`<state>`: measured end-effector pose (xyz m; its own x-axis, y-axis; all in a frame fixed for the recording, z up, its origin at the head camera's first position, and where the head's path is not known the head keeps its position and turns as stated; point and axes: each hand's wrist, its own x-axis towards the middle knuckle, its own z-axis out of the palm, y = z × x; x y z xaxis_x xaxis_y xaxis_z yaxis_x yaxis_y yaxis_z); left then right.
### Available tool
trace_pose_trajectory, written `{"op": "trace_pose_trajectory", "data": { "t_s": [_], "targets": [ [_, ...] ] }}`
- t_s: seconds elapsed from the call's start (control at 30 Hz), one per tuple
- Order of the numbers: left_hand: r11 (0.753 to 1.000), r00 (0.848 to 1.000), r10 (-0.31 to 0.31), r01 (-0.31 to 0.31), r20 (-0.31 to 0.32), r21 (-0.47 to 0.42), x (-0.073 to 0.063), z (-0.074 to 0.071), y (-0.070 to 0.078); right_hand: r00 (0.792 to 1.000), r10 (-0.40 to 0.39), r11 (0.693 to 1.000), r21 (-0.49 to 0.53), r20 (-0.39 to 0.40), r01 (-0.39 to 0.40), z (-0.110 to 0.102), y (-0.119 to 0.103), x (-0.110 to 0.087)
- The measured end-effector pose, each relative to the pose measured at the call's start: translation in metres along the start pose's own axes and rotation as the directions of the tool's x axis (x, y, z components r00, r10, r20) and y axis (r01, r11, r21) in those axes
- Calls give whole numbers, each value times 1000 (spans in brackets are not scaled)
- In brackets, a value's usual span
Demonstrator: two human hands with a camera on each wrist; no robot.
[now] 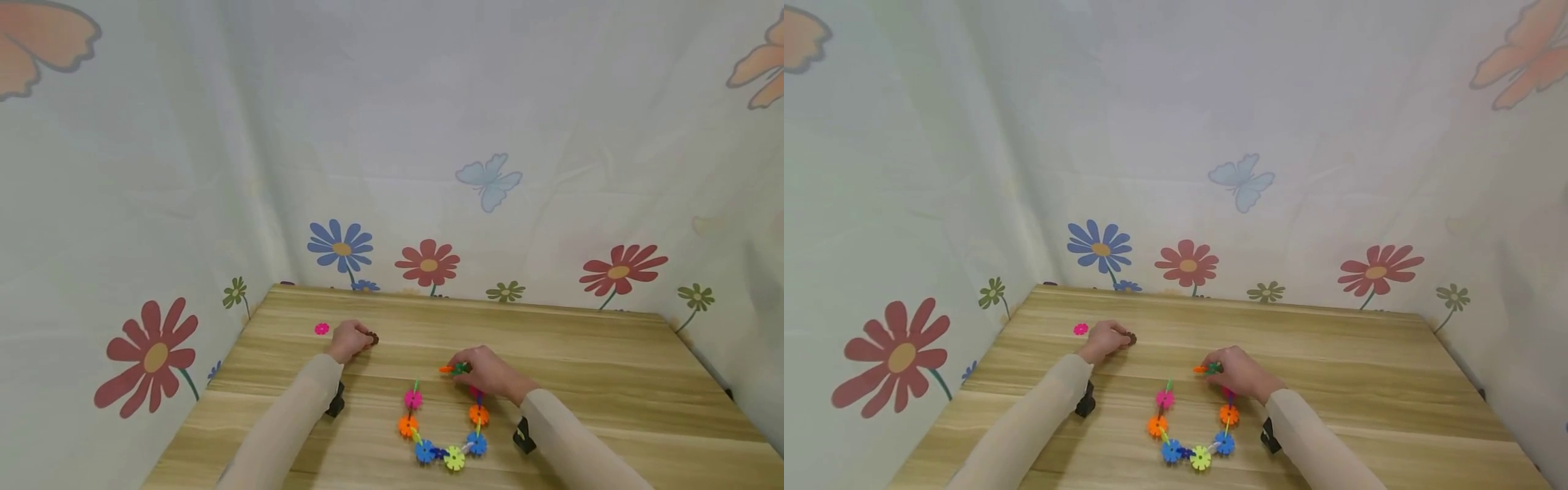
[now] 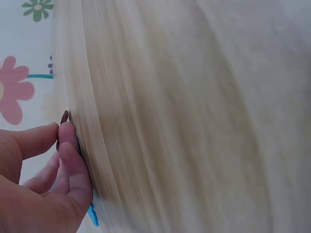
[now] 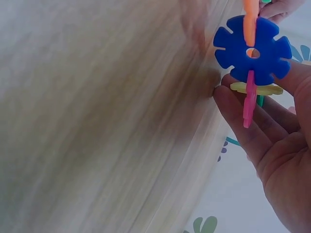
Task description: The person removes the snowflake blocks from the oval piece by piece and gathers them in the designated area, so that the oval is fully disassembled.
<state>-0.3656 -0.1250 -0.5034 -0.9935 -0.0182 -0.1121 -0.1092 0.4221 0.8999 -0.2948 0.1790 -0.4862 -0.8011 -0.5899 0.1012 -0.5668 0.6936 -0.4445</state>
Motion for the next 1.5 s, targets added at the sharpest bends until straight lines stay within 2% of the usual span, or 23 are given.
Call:
{"op": "trace_pose_trajectory", "data": {
  "t_s": [0.3,0.43,0.53,0.63,0.77,0.9,1.13,1.3,1.5],
  "targets": [
    [999,997,39,-37,-71,30,-4,-3,0,1000,3,1000,-4,3,-3,-1,1,1],
    [998,996,61,-60,-71,9,-7,-1,4,1000,-1,1000,-5,-6,1,-1,2,1],
    [996,996,88,-87,-36,17,-9,4,9,1000,4,1000,-3,-2,-4,0,3,1],
    [995,994,102,-102,31,3,-12,11,14,1000,29,1000,-2,5,-29,0,2,1],
    [992,985,123,-120,119,-32,-17,21,18,998,56,998,16,12,-56,0,0,2],
    [985,968,171,-171,183,-15,-23,30,21,998,54,998,32,22,-55,0,0,2],
    [965,922,244,-262,300,18,-34,43,26,997,76,997,29,9,-77,2,3,4],
    [971,902,228,-236,367,-25,-41,51,29,998,67,998,20,5,-68,1,4,6],
    [970,862,244,-215,445,-114,-45,59,27,999,38,999,29,18,-38,0,5,8]
  ]
}}
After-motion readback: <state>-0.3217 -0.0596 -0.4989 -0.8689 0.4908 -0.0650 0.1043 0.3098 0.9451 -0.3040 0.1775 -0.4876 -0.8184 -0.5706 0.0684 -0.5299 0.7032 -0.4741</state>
